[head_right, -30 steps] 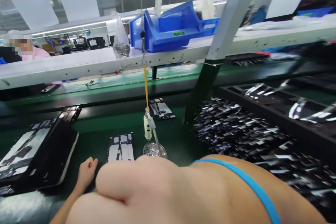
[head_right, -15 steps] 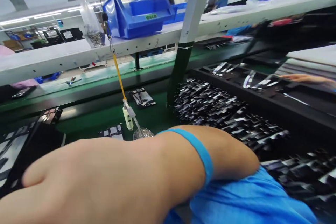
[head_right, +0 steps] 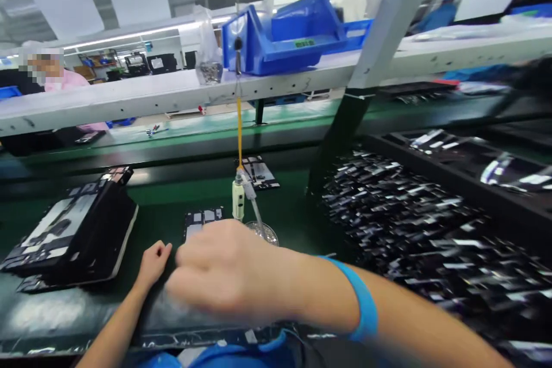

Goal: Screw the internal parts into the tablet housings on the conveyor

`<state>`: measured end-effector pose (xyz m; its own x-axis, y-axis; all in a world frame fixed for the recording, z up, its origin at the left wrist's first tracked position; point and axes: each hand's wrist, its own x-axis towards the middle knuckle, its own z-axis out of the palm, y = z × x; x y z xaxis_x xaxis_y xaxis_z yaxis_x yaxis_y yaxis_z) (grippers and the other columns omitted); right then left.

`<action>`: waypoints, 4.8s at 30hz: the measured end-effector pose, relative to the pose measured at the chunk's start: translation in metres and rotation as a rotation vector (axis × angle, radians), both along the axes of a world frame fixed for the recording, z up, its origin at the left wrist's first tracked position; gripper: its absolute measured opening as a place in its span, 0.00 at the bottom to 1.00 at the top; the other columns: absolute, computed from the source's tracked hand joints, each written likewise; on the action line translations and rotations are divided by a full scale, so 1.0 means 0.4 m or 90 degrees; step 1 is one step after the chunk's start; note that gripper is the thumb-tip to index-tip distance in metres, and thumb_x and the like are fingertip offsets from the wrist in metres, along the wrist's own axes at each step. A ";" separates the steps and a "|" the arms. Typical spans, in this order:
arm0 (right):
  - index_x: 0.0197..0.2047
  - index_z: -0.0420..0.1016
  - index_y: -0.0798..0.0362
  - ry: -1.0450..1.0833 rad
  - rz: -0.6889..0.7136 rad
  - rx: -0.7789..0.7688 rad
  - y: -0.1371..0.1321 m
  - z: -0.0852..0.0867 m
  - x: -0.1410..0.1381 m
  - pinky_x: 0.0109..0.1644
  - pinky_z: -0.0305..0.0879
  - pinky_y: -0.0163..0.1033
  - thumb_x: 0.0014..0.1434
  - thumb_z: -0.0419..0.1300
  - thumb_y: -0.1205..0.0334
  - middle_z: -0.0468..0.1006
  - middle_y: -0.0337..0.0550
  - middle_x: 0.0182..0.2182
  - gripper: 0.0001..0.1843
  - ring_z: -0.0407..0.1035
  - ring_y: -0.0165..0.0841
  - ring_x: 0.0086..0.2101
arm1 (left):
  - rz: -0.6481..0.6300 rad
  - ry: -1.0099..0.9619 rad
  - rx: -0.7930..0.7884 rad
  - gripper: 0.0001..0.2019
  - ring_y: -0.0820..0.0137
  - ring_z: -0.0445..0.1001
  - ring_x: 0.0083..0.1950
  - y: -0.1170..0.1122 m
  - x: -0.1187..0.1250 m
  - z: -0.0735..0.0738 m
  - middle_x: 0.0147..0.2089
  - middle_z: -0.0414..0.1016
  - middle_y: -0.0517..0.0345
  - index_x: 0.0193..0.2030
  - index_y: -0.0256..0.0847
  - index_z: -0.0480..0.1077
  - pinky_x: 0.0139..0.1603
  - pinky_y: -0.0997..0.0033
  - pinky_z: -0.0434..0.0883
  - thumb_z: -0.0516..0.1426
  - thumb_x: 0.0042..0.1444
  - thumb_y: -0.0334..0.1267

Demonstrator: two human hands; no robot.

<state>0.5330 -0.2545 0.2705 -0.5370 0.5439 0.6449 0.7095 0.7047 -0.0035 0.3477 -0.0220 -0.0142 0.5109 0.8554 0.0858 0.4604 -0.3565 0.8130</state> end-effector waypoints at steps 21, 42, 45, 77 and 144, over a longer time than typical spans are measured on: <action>0.32 0.75 0.51 0.523 -0.562 -0.310 -0.037 -0.744 0.049 0.32 0.64 0.36 0.67 0.56 0.52 0.75 0.38 0.24 0.16 0.69 0.33 0.25 | -0.372 0.217 0.302 0.14 0.60 0.71 0.62 -0.150 -0.010 0.065 0.60 0.75 0.47 0.58 0.42 0.71 0.65 0.57 0.70 0.55 0.69 0.38; 0.34 0.76 0.50 0.552 -0.525 -0.357 -0.061 -0.741 0.032 0.35 0.65 0.37 0.68 0.58 0.57 0.76 0.38 0.27 0.11 0.72 0.33 0.28 | -0.553 0.216 0.413 0.11 0.60 0.74 0.46 -0.202 0.001 0.086 0.47 0.76 0.47 0.53 0.37 0.74 0.46 0.59 0.75 0.53 0.69 0.33; 0.35 0.75 0.50 0.552 -0.513 -0.358 -0.064 -0.737 0.030 0.35 0.65 0.37 0.68 0.58 0.58 0.76 0.38 0.27 0.10 0.72 0.33 0.28 | -0.526 0.158 0.459 0.13 0.60 0.75 0.48 -0.202 -0.012 0.054 0.49 0.77 0.46 0.57 0.39 0.73 0.47 0.59 0.75 0.54 0.69 0.30; 0.49 0.74 0.50 0.851 -0.451 0.001 0.185 -0.567 0.270 0.34 0.74 0.37 0.57 0.68 0.59 0.79 0.39 0.39 0.17 0.73 0.29 0.31 | -0.387 0.106 0.411 0.12 0.48 0.69 0.70 -0.126 0.130 -0.019 0.63 0.76 0.44 0.56 0.45 0.78 0.65 0.25 0.64 0.56 0.70 0.34; 0.45 0.71 0.48 0.858 -0.502 0.137 0.180 -0.578 0.256 0.22 0.69 0.37 0.57 0.65 0.62 0.77 0.35 0.33 0.12 0.69 0.26 0.19 | -0.420 0.116 0.322 0.14 0.49 0.63 0.73 -0.122 0.129 0.008 0.66 0.74 0.49 0.58 0.46 0.76 0.70 0.25 0.56 0.53 0.71 0.35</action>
